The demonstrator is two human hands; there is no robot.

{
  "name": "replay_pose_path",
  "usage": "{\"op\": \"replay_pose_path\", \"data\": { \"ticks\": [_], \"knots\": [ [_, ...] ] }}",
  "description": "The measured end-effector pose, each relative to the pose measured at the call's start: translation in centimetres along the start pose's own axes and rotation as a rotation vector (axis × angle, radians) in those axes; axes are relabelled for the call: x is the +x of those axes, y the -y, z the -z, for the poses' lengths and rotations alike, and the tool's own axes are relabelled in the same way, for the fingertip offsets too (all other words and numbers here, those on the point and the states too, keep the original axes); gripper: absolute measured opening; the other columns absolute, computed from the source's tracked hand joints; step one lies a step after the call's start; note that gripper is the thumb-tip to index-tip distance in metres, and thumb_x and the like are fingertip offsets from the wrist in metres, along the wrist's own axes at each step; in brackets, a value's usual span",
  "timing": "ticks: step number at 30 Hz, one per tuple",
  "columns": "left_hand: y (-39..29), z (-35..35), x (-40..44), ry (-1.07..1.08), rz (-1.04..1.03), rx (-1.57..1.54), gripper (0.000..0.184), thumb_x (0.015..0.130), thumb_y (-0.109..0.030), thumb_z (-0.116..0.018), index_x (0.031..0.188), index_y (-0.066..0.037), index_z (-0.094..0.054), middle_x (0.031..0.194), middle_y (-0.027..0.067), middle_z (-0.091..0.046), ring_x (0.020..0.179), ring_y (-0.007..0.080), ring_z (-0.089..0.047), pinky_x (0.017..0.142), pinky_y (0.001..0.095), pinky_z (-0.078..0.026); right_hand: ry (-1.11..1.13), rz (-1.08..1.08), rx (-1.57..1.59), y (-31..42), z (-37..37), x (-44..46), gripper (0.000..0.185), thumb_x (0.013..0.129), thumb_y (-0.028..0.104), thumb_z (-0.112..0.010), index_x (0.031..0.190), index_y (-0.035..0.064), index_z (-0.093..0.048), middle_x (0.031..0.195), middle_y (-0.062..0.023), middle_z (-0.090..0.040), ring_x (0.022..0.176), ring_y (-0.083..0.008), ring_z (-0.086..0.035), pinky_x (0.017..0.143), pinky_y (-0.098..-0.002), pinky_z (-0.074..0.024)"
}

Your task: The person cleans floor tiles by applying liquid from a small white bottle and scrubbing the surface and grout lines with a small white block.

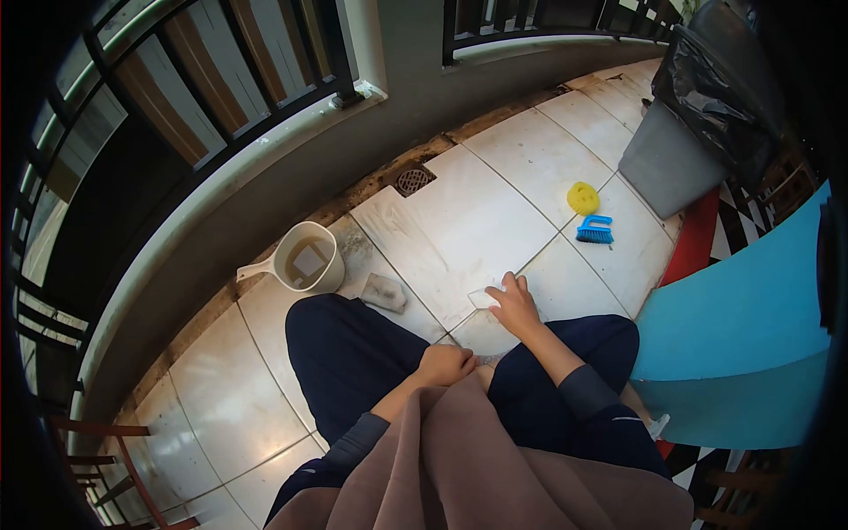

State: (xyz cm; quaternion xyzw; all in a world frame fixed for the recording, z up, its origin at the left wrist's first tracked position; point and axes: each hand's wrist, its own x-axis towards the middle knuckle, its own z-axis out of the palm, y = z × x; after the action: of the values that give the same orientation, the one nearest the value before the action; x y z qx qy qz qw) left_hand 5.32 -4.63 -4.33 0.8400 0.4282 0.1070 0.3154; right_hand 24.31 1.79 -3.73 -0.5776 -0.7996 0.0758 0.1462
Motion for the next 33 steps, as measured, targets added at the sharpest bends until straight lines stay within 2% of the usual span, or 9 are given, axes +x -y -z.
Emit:
{"op": "replay_pose_path", "data": {
  "ticks": [4, 7, 10, 14, 18, 21, 23, 29, 33],
  "knots": [
    [0.0, 0.2, 0.1, 0.03, 0.011, 0.011, 0.035, 0.084, -0.034, -0.042, 0.071, -0.009, -0.062, 0.062, 0.0122, -0.059, 0.059, 0.0303, -0.058, 0.056, 0.0404, -0.046, 0.028, 0.081, 0.121, 0.7, -0.4, -0.6, 0.034, 0.063, 0.009, -0.068, 0.097, 0.0121, -0.061, 0.1, -0.0111, -0.042, 0.094, -0.0306, -0.042, 0.072, -0.0387, -0.0467],
    [-0.1, 0.5, -0.6, -0.017, 0.007, -0.003, 0.035, 0.083, -0.034, -0.042, 0.071, -0.008, -0.063, 0.062, 0.0123, -0.059, 0.059, 0.0302, -0.058, 0.056, 0.0406, -0.046, -0.065, -0.199, -0.022, -2.5, 0.6, 1.1, 0.035, 0.063, 0.01, -0.069, 0.097, 0.0118, -0.061, 0.1, -0.0118, -0.041, 0.094, -0.0309, -0.042, 0.072, -0.0377, -0.0473],
    [0.0, 0.2, -0.5, -0.019, 0.0, -0.001, 0.035, 0.083, -0.033, -0.042, 0.071, -0.008, -0.063, 0.062, 0.0126, -0.059, 0.06, 0.0302, -0.058, 0.056, 0.0408, -0.046, -0.092, -0.292, -0.065, -3.1, 0.9, 1.6, 0.036, 0.063, 0.008, -0.069, 0.098, 0.012, -0.062, 0.098, -0.0122, -0.042, 0.091, -0.0303, -0.041, 0.076, -0.0365, -0.0439],
    [-0.1, -0.4, 0.5, 0.056, 0.036, 0.084, 0.035, 0.083, -0.033, -0.041, 0.072, -0.008, -0.063, 0.063, 0.0131, -0.059, 0.06, 0.0303, -0.058, 0.056, 0.0409, -0.046, 0.046, 0.056, 0.059, 1.6, -0.9, -0.7, 0.036, 0.064, 0.014, -0.07, 0.098, 0.0142, -0.06, 0.099, -0.0123, -0.04, 0.093, -0.0314, -0.042, 0.073, -0.0392, -0.0472],
    [-0.3, 0.5, 0.0, 0.066, 0.056, 0.054, 0.037, 0.083, -0.034, -0.041, 0.073, -0.008, -0.064, 0.066, 0.0131, -0.061, 0.063, 0.0306, -0.059, 0.058, 0.0409, -0.046, 0.015, -0.036, 0.075, 0.2, -1.0, 0.0, 0.035, 0.064, 0.014, -0.07, 0.098, 0.0149, -0.061, 0.099, -0.0126, -0.041, 0.094, -0.0311, -0.042, 0.072, -0.0384, -0.0477],
    [-0.2, 0.5, -0.6, 0.052, 0.049, 0.028, 0.038, 0.083, -0.036, -0.04, 0.076, -0.008, -0.065, 0.067, 0.0138, -0.061, 0.065, 0.0312, -0.059, 0.061, 0.0406, -0.047, -0.052, -0.302, -0.044, -2.9, 0.5, 2.2, 0.034, 0.065, 0.013, -0.069, 0.098, 0.012, -0.061, 0.1, -0.0125, -0.042, 0.092, -0.0314, -0.043, 0.072, -0.0375, -0.0482],
    [-0.3, 0.4, -0.3, 0.053, 0.05, 0.031, 0.038, 0.083, -0.036, -0.04, 0.076, -0.008, -0.065, 0.068, 0.0141, -0.061, 0.066, 0.0314, -0.059, 0.061, 0.0409, -0.047, -0.076, -0.346, -0.094, -3.4, 0.0, 2.8, 0.034, 0.065, 0.015, -0.07, 0.098, 0.0136, -0.062, 0.1, -0.0119, -0.042, 0.092, -0.031, -0.044, 0.073, -0.0378, -0.0478],
    [-0.3, 0.1, 0.4, 0.12, 0.075, 0.07, 0.04, 0.084, -0.036, -0.039, 0.076, -0.008, -0.065, 0.069, 0.0149, -0.061, 0.066, 0.032, -0.059, 0.061, 0.0412, -0.047, 0.036, -0.047, 0.061, 0.4, -1.5, 1.0, 0.037, 0.063, 0.018, -0.072, 0.099, 0.0173, -0.062, 0.1, -0.0118, -0.042, 0.092, -0.0313, -0.044, 0.074, -0.0384, -0.047],
    [0.0, 0.1, -0.2, 0.083, 0.048, 0.049, 0.039, 0.083, -0.036, -0.039, 0.075, -0.007, -0.065, 0.069, 0.0153, -0.061, 0.066, 0.032, -0.059, 0.06, 0.0413, -0.046, -0.098, -0.328, 0.001, -2.9, -1.3, 4.5, 0.036, 0.064, 0.018, -0.071, 0.098, 0.0166, -0.062, 0.1, -0.0134, -0.042, 0.093, -0.0324, -0.044, 0.075, -0.0392, -0.0467]
  ]
}}
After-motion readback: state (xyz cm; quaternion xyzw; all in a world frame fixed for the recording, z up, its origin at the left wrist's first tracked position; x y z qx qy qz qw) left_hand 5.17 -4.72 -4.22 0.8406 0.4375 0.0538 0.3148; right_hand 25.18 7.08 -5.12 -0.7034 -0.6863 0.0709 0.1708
